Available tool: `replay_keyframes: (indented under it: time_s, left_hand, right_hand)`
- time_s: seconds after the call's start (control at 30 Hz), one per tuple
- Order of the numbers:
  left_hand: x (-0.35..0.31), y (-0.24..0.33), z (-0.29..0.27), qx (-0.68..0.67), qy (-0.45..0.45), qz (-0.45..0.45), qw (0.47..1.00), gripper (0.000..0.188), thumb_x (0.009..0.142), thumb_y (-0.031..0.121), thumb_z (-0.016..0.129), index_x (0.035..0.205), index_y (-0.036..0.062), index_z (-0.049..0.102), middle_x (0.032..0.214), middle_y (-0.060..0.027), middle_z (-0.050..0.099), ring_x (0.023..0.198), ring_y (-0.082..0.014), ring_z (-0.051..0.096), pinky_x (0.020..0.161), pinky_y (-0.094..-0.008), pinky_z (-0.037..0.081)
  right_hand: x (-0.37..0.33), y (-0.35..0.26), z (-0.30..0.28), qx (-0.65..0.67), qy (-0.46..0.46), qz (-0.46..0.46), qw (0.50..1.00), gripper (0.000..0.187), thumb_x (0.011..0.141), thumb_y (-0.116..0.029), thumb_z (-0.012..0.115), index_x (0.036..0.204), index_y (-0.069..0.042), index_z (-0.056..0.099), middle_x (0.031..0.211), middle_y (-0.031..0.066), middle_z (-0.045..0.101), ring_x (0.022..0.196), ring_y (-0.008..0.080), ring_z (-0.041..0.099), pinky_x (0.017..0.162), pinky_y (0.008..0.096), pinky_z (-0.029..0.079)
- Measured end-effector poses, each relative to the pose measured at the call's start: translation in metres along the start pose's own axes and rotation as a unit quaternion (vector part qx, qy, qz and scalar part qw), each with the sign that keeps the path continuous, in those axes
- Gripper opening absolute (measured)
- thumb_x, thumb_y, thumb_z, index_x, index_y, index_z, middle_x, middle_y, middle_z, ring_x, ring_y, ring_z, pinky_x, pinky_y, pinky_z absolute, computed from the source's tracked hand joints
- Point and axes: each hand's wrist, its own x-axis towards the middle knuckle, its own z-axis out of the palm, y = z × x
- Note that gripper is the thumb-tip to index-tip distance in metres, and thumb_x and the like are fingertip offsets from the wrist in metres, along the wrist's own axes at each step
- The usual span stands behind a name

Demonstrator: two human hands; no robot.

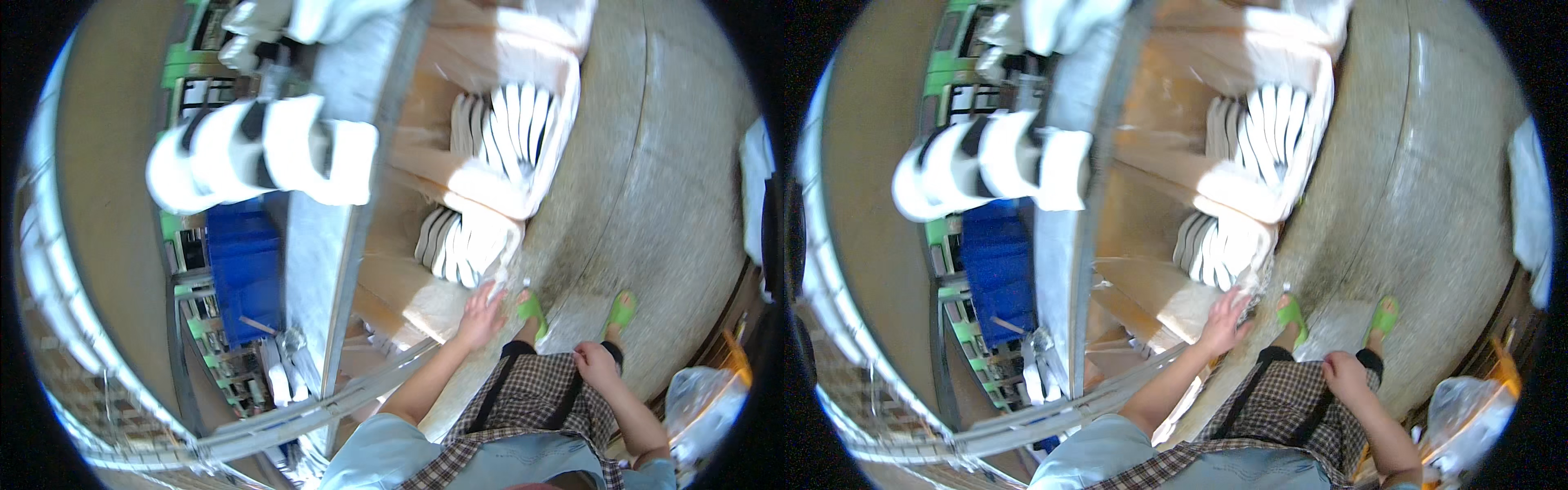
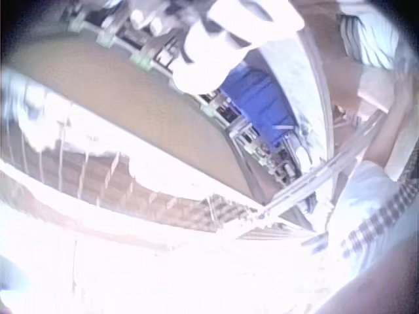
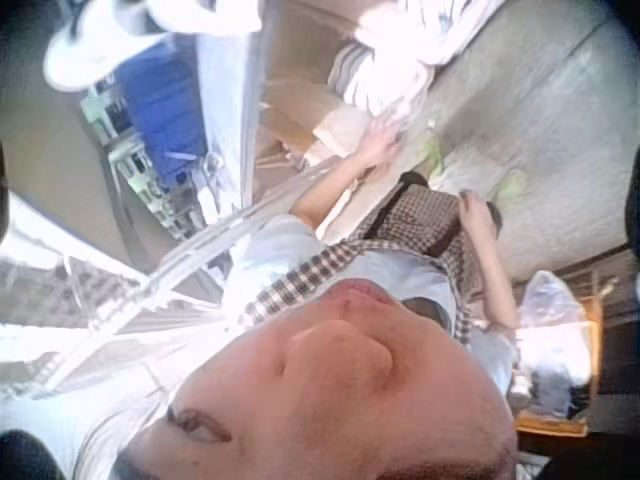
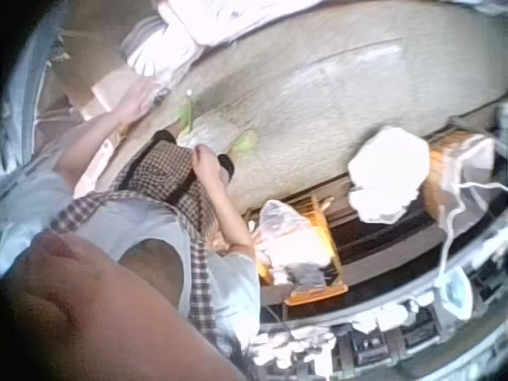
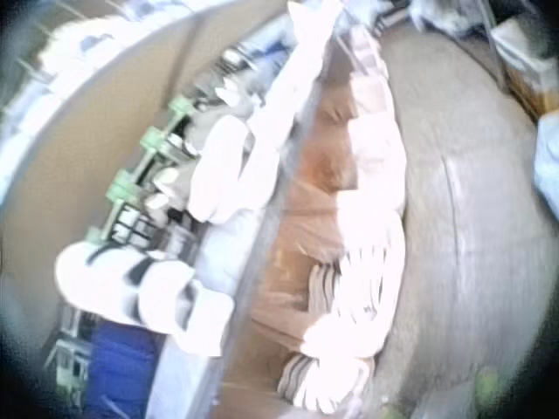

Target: The person picks up white slip-on shoes from a shelf, turns them over, and uses a steam iron to press the black rubber soles. They repeatedly iron the sole surface and then place the shoes back on the shelf.

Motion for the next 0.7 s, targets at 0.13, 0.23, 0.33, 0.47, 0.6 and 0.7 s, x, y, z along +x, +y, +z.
replay_keyframes:
  time_s: [0.13, 0.23, 0.33, 0.47, 0.6, 0.7]
  left_hand:
    - [-0.006, 0.096, -0.086, -0.035, 0.060, 0.098, 0.993, 0.063, 0.076, 0.022, 0.068, 0.133, 0.0138, 0.042, 0.140, -0.0213, 0.030, 0.131, -0.0372, 0.030, 0.105, -0.0469, 0.029]
    - [-0.014, 0.132, -0.134, -0.028, 0.137, 0.061, 0.988, 0.062, 0.077, 0.022, 0.068, 0.132, 0.0128, 0.042, 0.140, -0.0217, 0.030, 0.128, -0.0382, 0.032, 0.104, -0.0471, 0.031]
    - [-0.038, 0.135, -0.179, -0.046, 0.249, 0.032, 0.967, 0.062, 0.077, 0.021, 0.069, 0.132, 0.0111, 0.041, 0.141, -0.0200, 0.030, 0.129, -0.0382, 0.032, 0.106, -0.0462, 0.031]
    - [-0.050, 0.120, -0.239, -0.061, 0.410, 0.000, 0.910, 0.064, 0.077, 0.016, 0.068, 0.133, 0.0088, 0.039, 0.139, -0.0176, 0.032, 0.125, -0.0348, 0.038, 0.104, -0.0447, 0.034]
    - [-0.043, 0.095, -0.302, -0.471, 0.433, -0.124, 0.759, 0.063, 0.082, 0.013, 0.064, 0.136, 0.0063, 0.030, 0.140, -0.0126, 0.031, 0.124, -0.0257, 0.039, 0.096, -0.0340, 0.040]
    - [-0.022, 0.070, -0.351, -0.521, 0.512, -0.062, 0.680, 0.071, 0.084, 0.027, 0.063, 0.140, 0.0120, 0.022, 0.144, -0.0142, 0.023, 0.127, -0.0268, 0.033, 0.099, -0.0466, 0.033]
  right_hand:
    - [-0.063, 0.030, -0.095, 0.012, 0.142, 0.042, 0.989, 0.015, 0.082, -0.013, 0.061, 0.088, 0.000, 0.060, 0.080, 0.0172, 0.062, 0.074, 0.0337, 0.061, 0.066, 0.0407, 0.048]
    - [-0.086, 0.045, -0.155, 0.056, 0.202, 0.044, 0.977, 0.017, 0.083, -0.013, 0.061, 0.091, 0.001, 0.059, 0.079, 0.0162, 0.062, 0.073, 0.0291, 0.061, 0.067, 0.0368, 0.048]
    - [-0.103, 0.033, -0.187, 0.026, 0.252, 0.018, 0.967, 0.018, 0.084, -0.014, 0.061, 0.094, 0.001, 0.059, 0.081, 0.0156, 0.062, 0.075, 0.0268, 0.062, 0.069, 0.0354, 0.048]
    - [-0.087, -0.007, -0.214, 0.051, 0.225, -0.035, 0.972, 0.020, 0.084, -0.015, 0.061, 0.097, 0.001, 0.059, 0.085, 0.0150, 0.064, 0.077, 0.0246, 0.063, 0.071, 0.0346, 0.049]
    - [-0.043, -0.078, -0.219, 0.068, 0.154, -0.111, 0.980, 0.025, 0.085, -0.016, 0.062, 0.102, 0.001, 0.058, 0.089, 0.0142, 0.065, 0.082, 0.0225, 0.063, 0.073, 0.0329, 0.049]
    - [-0.004, -0.152, -0.216, 0.058, 0.096, -0.178, 0.978, 0.029, 0.086, -0.018, 0.062, 0.109, 0.000, 0.057, 0.092, 0.0108, 0.063, 0.084, 0.0179, 0.060, 0.075, 0.0302, 0.048]
